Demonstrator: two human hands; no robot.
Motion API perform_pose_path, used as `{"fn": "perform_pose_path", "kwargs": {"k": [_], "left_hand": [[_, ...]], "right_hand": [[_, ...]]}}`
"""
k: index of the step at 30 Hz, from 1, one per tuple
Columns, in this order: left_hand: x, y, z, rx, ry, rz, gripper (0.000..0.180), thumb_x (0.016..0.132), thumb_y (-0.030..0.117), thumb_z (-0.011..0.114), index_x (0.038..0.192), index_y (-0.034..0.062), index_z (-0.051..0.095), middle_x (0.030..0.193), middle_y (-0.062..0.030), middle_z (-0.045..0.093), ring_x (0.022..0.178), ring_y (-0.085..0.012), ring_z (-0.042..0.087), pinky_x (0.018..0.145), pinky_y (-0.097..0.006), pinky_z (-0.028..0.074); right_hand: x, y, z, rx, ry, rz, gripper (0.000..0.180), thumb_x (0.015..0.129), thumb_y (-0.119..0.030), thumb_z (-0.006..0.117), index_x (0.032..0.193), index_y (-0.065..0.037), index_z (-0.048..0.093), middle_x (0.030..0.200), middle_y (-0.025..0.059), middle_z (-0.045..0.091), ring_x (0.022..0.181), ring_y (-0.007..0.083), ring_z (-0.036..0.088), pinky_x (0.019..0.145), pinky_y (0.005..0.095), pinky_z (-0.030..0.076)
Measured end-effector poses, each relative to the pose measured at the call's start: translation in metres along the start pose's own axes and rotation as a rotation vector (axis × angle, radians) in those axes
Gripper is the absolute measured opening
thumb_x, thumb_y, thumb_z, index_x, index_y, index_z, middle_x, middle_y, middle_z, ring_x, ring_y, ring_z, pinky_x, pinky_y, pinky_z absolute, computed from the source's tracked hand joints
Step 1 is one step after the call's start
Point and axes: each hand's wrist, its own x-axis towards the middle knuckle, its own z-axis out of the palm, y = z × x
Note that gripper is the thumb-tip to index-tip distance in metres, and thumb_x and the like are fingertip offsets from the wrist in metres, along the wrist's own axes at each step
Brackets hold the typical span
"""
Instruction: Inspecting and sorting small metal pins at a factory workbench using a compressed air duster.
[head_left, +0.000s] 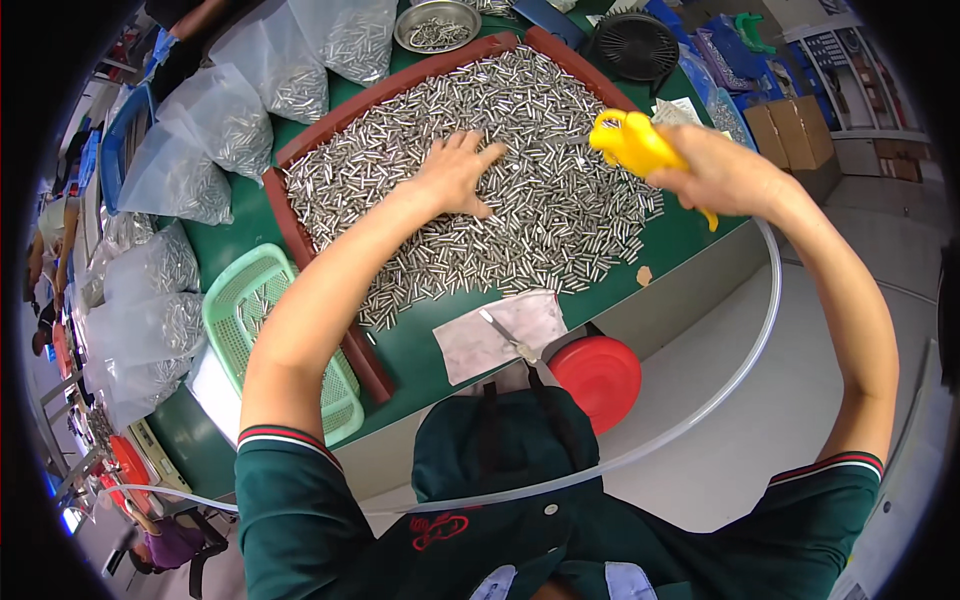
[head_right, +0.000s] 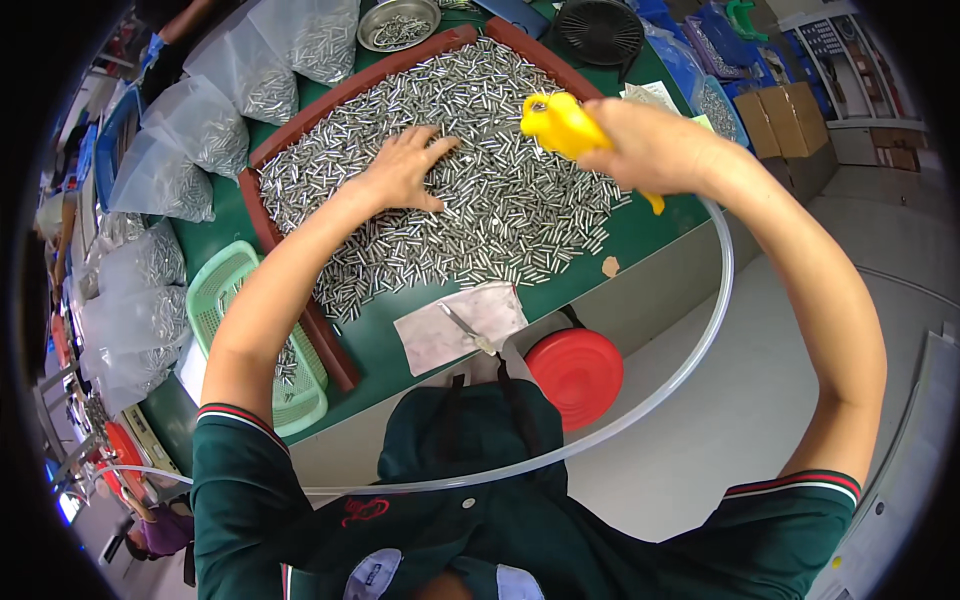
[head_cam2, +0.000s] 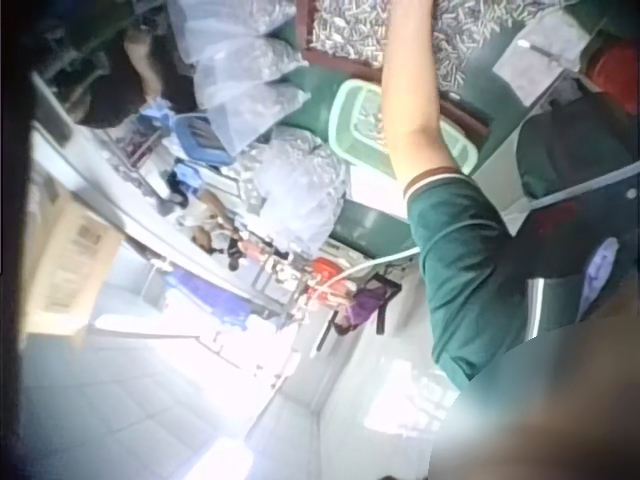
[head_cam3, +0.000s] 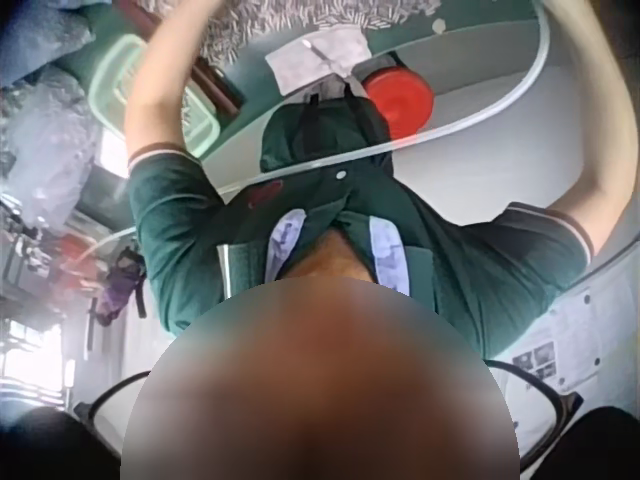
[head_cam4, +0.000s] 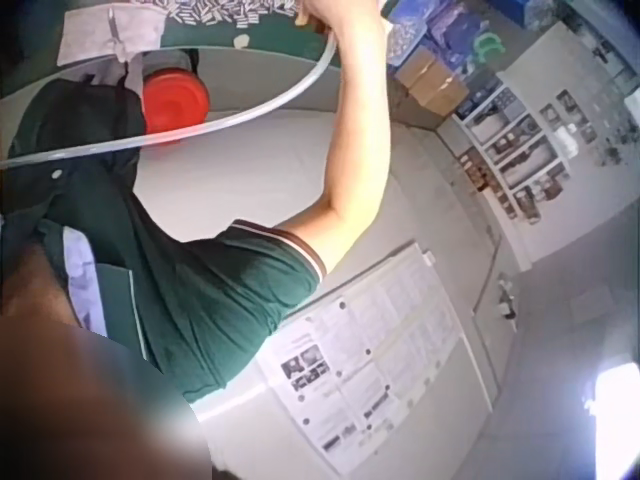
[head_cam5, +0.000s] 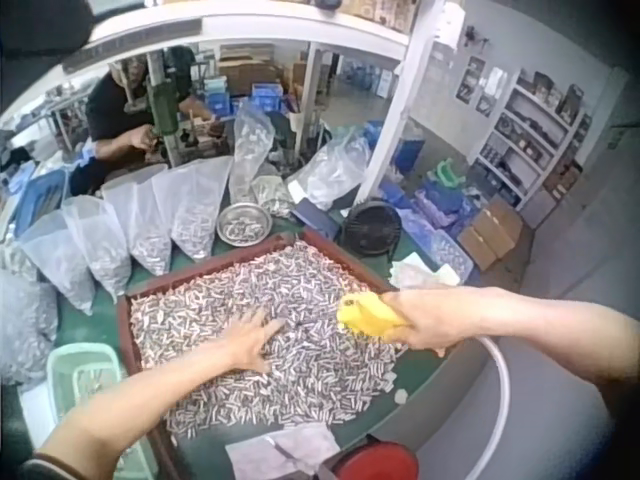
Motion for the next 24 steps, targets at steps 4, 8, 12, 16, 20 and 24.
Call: {"fn": "perform_pose_path", "kwargs": {"k": [4,8,12,16,20,24], "left_hand": [[0.008,0.004,0.012,0.082,-0.027,-0.066,0.108,0.046,0.034,0.081,0.139,0.0220,0.028,0.142,-0.0232,0.024,0.129,-0.0426,0.026,0.102,-0.057,0.025],[0.024,0.018,0.009,0.128,-0.087,-0.130,0.100,0.047,0.038,0.083,0.134,0.0253,0.035,0.132,-0.0172,0.035,0.120,-0.0376,0.035,0.098,-0.055,0.028],[0.037,0.017,0.013,0.113,-0.124,-0.111,0.077,0.055,0.026,0.080,0.125,0.0222,0.047,0.123,-0.0118,0.043,0.113,-0.0347,0.043,0.090,-0.052,0.039],[0.040,0.012,0.022,0.057,-0.065,-0.055,0.052,0.061,0.008,0.070,0.112,0.0163,0.060,0.105,-0.0144,0.057,0.092,-0.0333,0.060,0.080,-0.041,0.050],[0.034,0.014,0.018,0.046,-0.071,0.009,0.046,0.063,0.005,0.069,0.107,0.0128,0.063,0.102,-0.0135,0.059,0.095,-0.0321,0.059,0.082,-0.041,0.049],[0.013,0.011,0.009,0.072,-0.034,0.108,0.040,0.063,0.002,0.069,0.102,0.0096,0.064,0.105,-0.0109,0.057,0.099,-0.0320,0.056,0.084,-0.040,0.049]], "right_hand": [[0.003,0.004,0.005,-0.031,0.120,0.025,0.032,0.082,-0.020,0.060,0.101,0.005,0.052,0.079,0.0212,0.063,0.077,0.0328,0.064,0.070,0.0399,0.049],[0.003,0.009,0.016,-0.035,0.014,0.027,0.031,0.083,-0.019,0.060,0.102,0.004,0.053,0.083,0.0210,0.063,0.082,0.0345,0.063,0.076,0.0418,0.048],[-0.002,0.016,0.022,-0.042,0.093,0.027,0.031,0.083,-0.020,0.061,0.102,0.003,0.053,0.086,0.0215,0.063,0.084,0.0355,0.062,0.077,0.0421,0.048],[-0.008,0.020,0.025,-0.059,0.084,0.004,0.030,0.083,-0.020,0.061,0.101,0.003,0.053,0.087,0.0223,0.062,0.086,0.0363,0.061,0.077,0.0423,0.047],[-0.020,0.017,0.023,0.002,0.141,0.007,0.029,0.083,-0.020,0.060,0.098,0.004,0.053,0.085,0.0226,0.062,0.085,0.0371,0.061,0.076,0.0428,0.047],[-0.026,0.027,0.026,-0.021,0.173,-0.079,0.031,0.083,-0.020,0.060,0.099,0.005,0.051,0.083,0.0238,0.061,0.083,0.0381,0.061,0.074,0.0432,0.047]]}}
